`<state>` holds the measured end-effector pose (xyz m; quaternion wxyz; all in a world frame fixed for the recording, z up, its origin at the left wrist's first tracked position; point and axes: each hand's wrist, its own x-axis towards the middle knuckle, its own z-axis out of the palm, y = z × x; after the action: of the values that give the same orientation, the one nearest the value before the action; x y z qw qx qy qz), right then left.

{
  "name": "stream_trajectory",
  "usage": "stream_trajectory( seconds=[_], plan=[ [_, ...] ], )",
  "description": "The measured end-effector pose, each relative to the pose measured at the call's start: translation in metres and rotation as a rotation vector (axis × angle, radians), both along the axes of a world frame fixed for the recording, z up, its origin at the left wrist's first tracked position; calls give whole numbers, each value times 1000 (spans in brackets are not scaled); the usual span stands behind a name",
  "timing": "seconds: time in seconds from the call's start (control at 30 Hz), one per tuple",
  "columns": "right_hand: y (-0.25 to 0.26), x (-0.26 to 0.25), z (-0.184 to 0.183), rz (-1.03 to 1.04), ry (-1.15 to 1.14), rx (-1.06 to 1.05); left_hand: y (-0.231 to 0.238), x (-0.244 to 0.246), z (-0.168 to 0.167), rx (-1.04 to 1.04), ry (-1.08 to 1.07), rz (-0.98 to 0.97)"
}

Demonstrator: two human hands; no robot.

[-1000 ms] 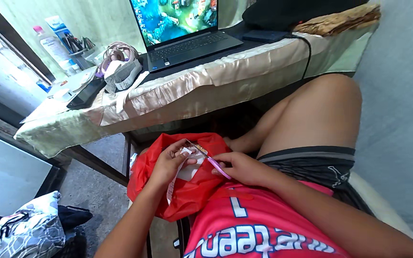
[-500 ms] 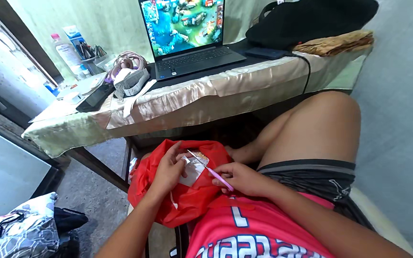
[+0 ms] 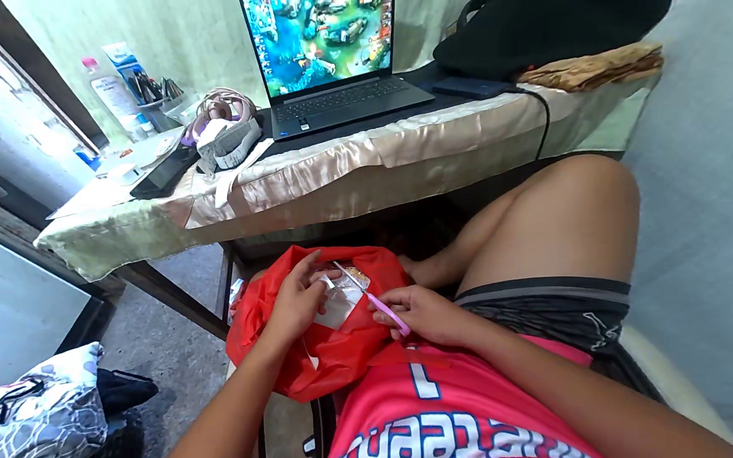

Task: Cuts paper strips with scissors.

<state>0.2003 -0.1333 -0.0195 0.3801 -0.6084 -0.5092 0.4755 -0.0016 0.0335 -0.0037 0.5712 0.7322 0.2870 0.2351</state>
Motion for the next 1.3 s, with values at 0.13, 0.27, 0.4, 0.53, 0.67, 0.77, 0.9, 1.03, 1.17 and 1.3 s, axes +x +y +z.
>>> stream_trajectory(
  seconds=[0.13, 0.27, 0.4, 0.53, 0.67, 0.77, 0.9, 1.03, 1.17, 1.3],
  plan=[
    [1, 1, 0, -37, 7, 3, 0, 0, 2, -51, -16, 12],
    [0, -2, 2, -15, 25, -7, -1, 0, 2, -25, -10, 8],
    [0, -1, 0, 18, 5, -14, -2, -1, 2, 6, 2, 4],
    [-1, -2, 1, 57, -11, -51, -3, -1, 3, -16, -12, 24],
    [-2, -4, 4, 56, 46, -120, -3, -2, 4, -65, -37, 53],
    [-2, -5, 7, 9, 44, -100, -3, -3, 4, -70, -68, 66],
    [-1, -5, 6, -52, -68, -6, -2, -3, 2, -27, -165, 34],
    [0, -4, -2, -147, -118, 54, -3, -2, 2, -52, -189, 17],
    [0, -1, -6, -246, -289, 104, -5, 0, 4, -120, -178, -5],
    [1, 2, -6, -295, -355, 159, -6, -1, 3, -124, -205, -46]
  ],
)
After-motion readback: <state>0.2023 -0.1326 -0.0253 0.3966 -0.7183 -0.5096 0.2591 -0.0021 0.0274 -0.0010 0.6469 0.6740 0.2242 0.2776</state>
